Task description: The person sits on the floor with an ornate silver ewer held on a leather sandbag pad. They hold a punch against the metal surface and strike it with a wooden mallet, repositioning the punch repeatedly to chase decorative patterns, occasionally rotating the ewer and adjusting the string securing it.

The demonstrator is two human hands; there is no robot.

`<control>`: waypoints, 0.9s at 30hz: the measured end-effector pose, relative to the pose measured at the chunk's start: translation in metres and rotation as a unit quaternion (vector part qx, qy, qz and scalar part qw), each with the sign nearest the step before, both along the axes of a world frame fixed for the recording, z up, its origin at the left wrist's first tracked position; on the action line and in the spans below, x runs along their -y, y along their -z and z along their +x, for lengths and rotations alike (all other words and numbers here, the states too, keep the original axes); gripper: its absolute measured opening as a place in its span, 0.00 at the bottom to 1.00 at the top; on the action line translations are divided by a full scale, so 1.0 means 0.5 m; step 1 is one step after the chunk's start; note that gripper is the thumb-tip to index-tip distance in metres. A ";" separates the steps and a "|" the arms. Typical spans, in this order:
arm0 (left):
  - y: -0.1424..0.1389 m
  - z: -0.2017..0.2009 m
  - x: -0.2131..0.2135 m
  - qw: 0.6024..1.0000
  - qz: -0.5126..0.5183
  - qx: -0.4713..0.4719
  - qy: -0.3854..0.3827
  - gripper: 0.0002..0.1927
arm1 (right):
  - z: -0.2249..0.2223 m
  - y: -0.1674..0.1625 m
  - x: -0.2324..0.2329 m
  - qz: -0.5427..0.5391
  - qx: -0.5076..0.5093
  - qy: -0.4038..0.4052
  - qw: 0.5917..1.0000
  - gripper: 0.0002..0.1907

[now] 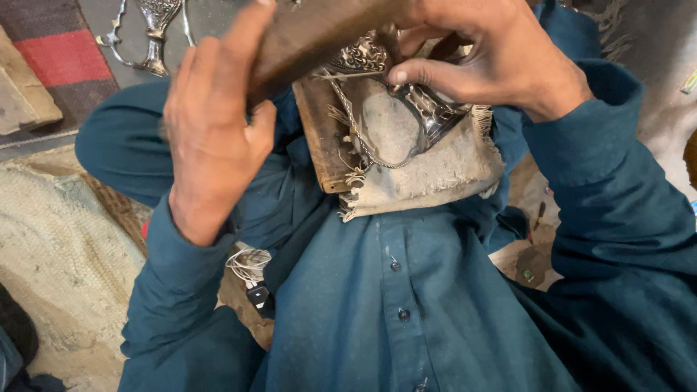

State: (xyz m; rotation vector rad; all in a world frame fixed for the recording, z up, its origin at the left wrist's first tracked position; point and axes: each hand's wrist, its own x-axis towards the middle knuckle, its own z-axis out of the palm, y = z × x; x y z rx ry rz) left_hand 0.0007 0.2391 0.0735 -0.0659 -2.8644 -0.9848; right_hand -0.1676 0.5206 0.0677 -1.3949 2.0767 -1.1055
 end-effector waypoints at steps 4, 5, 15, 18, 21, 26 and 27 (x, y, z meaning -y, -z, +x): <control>0.013 -0.005 0.010 1.000 -0.003 -0.008 0.012 0.43 | 0.000 -0.006 0.004 0.014 -0.011 0.009 1.000 0.17; 0.016 -0.007 0.012 0.995 -0.103 0.001 0.009 0.44 | -0.001 -0.007 0.005 0.018 -0.029 0.008 0.999 0.16; 0.018 -0.012 0.020 0.995 0.094 -0.024 0.015 0.39 | -0.003 -0.017 0.008 0.014 0.030 0.017 0.999 0.17; 0.017 -0.013 0.025 1.000 -0.028 -0.010 0.000 0.41 | -0.009 -0.019 0.013 0.028 0.027 0.010 0.999 0.15; 0.015 -0.016 0.026 0.997 0.067 -0.027 -0.001 0.39 | -0.007 -0.023 0.011 0.010 0.038 0.005 0.999 0.17; 0.010 -0.021 0.020 0.996 0.064 -0.055 -0.004 0.38 | -0.015 -0.020 0.009 -0.027 0.038 -0.019 0.999 0.18; 0.010 -0.022 0.018 0.997 0.068 -0.047 -0.004 0.38 | -0.018 -0.018 0.007 -0.010 0.026 -0.013 1.000 0.17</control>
